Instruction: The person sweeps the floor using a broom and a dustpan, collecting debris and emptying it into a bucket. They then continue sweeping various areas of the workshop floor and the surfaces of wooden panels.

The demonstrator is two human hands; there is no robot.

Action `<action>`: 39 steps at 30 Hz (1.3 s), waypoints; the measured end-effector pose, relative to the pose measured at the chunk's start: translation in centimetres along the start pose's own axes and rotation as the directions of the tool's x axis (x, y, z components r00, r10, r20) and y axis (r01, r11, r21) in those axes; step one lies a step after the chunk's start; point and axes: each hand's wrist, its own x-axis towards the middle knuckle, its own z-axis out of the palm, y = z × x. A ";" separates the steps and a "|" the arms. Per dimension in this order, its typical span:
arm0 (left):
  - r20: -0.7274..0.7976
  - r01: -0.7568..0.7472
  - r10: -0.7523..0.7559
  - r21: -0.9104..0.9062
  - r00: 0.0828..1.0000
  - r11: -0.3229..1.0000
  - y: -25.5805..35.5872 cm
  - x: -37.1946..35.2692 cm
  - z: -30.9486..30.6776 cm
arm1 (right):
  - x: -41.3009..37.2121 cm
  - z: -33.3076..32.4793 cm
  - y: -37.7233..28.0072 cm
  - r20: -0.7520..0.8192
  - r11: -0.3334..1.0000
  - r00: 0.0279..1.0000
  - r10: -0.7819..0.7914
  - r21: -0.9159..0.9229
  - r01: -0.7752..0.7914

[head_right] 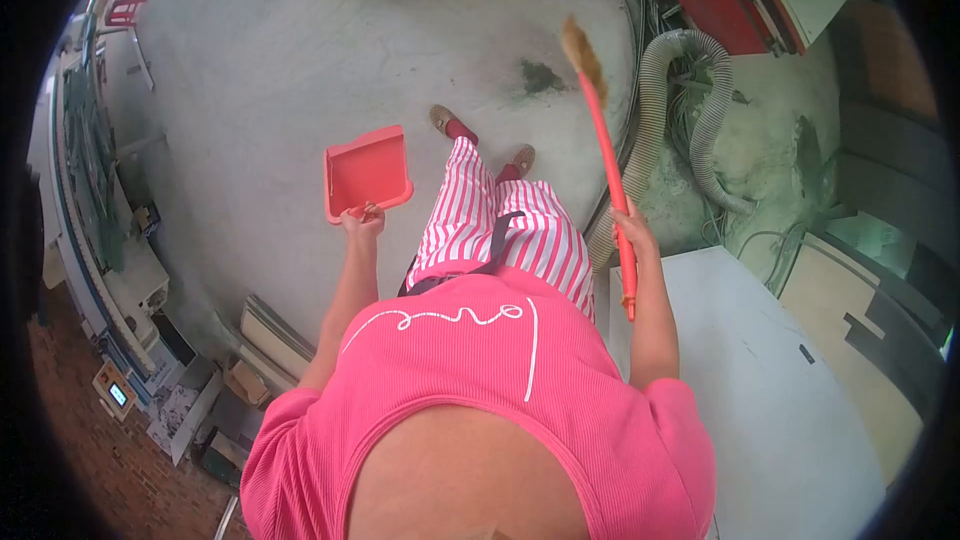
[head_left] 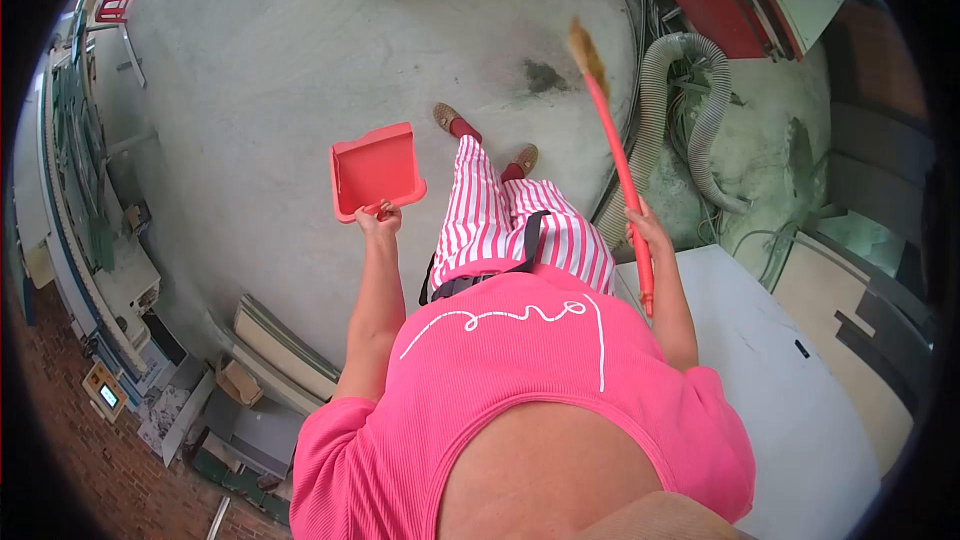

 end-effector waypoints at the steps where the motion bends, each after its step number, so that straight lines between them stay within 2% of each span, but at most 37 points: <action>1: -0.030 0.003 -0.003 0.000 1.000 1.000 -0.2 -0.2 0.5 | 1.2 -0.4 0.4 -0.015 0.988 0.999 0.038 0.151 -0.035; 2: -0.057 0.006 -0.007 -0.001 0.998 1.000 -0.5 -0.3 1.0 | 2.5 -0.9 0.5 -0.024 0.952 0.997 0.076 0.298 -0.065; 3: -0.025 -0.020 0.020 -0.005 1.000 1.000 0.1 -0.5 1.9 | 6.1 -0.7 1.1 0.003 0.952 0.999 0.044 0.304 -0.042; 4: -0.055 -0.014 0.015 0.012 0.998 1.000 -0.8 -0.9 0.9 | 7.8 -2.4 2.4 0.071 0.848 0.979 0.193 0.490 -0.203; 5: -0.079 -0.020 0.022 0.032 0.997 0.999 -1.1 -1.3 0.3 | 9.1 -2.9 2.9 0.176 0.681 0.934 0.312 0.644 -0.349; 6: -0.073 -0.031 0.033 0.034 0.997 0.999 -1.0 -1.5 0.2 | 9.9 -2.0 2.4 0.187 0.679 0.934 0.305 0.644 -0.351; 8: -0.061 0.012 -0.009 0.042 0.998 0.999 -0.7 -1.6 0.0 | 10.4 0.8 1.0 0.129 0.783 0.961 0.243 0.559 -0.273; 9: -0.058 0.011 -0.008 0.047 0.998 0.999 -0.7 -1.3 -0.2 | 10.6 1.7 0.1 0.130 0.781 0.962 0.239 0.563 -0.270; 11: -0.018 -0.024 0.026 0.081 1.000 0.996 -0.8 -0.7 -1.0 | 10.6 3.4 -1.4 0.145 0.870 0.983 0.109 0.464 -0.165; 12: -0.018 -0.020 0.022 0.084 1.000 0.996 -0.9 -0.8 -1.2 | 10.3 4.2 -1.8 0.141 0.869 0.984 0.109 0.466 -0.163; 13: -0.028 -0.026 0.028 0.091 0.999 0.996 -0.9 -0.9 -1.3 | 10.1 4.9 -2.4 0.152 0.913 0.985 0.085 0.384 -0.139; 14: -0.040 -0.030 0.034 0.098 0.999 0.995 -1.1 -1.0 -1.4 | 9.6 5.2 -2.8 0.164 0.948 0.984 0.065 0.298 -0.113; 15: -0.043 -0.024 0.028 0.098 0.999 0.995 -1.1 -0.9 -1.7 | 8.9 5.1 -3.1 0.159 0.948 0.985 0.068 0.297 -0.114; 17: -0.067 -0.028 0.034 0.093 0.997 0.995 -0.9 -0.6 -2.2 | 7.0 4.7 -3.1 0.213 0.990 0.975 0.059 0.114 -0.085; 20: -0.090 -0.013 0.020 0.069 0.996 0.997 -1.0 -0.4 -2.9 | 3.2 3.1 -2.7 0.187 0.995 0.980 0.067 0.063 -0.080; 21: -0.094 -0.013 0.019 0.063 0.995 0.998 -1.1 -0.4 -3.0 | 2.3 2.6 -2.5 0.189 0.995 0.979 0.071 0.057 -0.083; 24: -0.121 -0.005 0.013 0.066 0.993 0.998 -1.6 -0.7 -2.9 | 0.9 0.9 -2.1 0.065 0.998 0.997 -0.029 0.052 0.026; 26: -0.108 -0.081 0.092 0.104 0.990 0.991 -1.9 -1.1 -2.9 | 2.0 0.0 -2.0 0.006 0.995 1.000 -0.029 0.091 0.028; 28: -0.071 -0.064 0.070 0.083 0.995 0.995 -1.9 -1.3 -3.0 | 4.6 -1.0 -1.4 -0.045 0.991 0.999 -0.027 0.130 0.032; 30: -0.040 -0.055 0.057 0.067 0.998 0.996 -1.6 -1.3 -3.1 | 8.1 -1.5 -1.3 -0.041 0.923 0.999 0.012 0.385 0.004; 31: -0.026 -0.049 0.051 0.077 0.998 0.996 -1.6 -1.3 -2.9 | 9.2 -1.2 -1.8 -0.035 0.921 0.999 0.013 0.390 0.001; 33: -0.011 -0.045 0.046 0.097 0.999 0.994 -1.3 -1.3 -2.5 | 10.7 -0.7 -2.8 0.137 0.774 0.963 0.230 0.574 -0.267; 34: 0.006 -0.052 0.052 0.088 0.999 0.995 -1.3 -1.3 -2.2 | 11.0 -0.2 -2.9 0.137 0.770 0.963 0.230 0.580 -0.266; 36: 0.022 -0.055 0.054 0.079 0.998 0.995 -1.5 -1.2 -1.7 | 11.5 1.7 -2.9 0.088 0.861 0.993 0.083 0.494 -0.116; 39: 0.004 -0.051 0.050 0.078 0.999 0.996 -1.5 -1.2 -1.1 | 10.1 3.5 -3.8 0.154 0.908 0.982 0.108 0.388 -0.160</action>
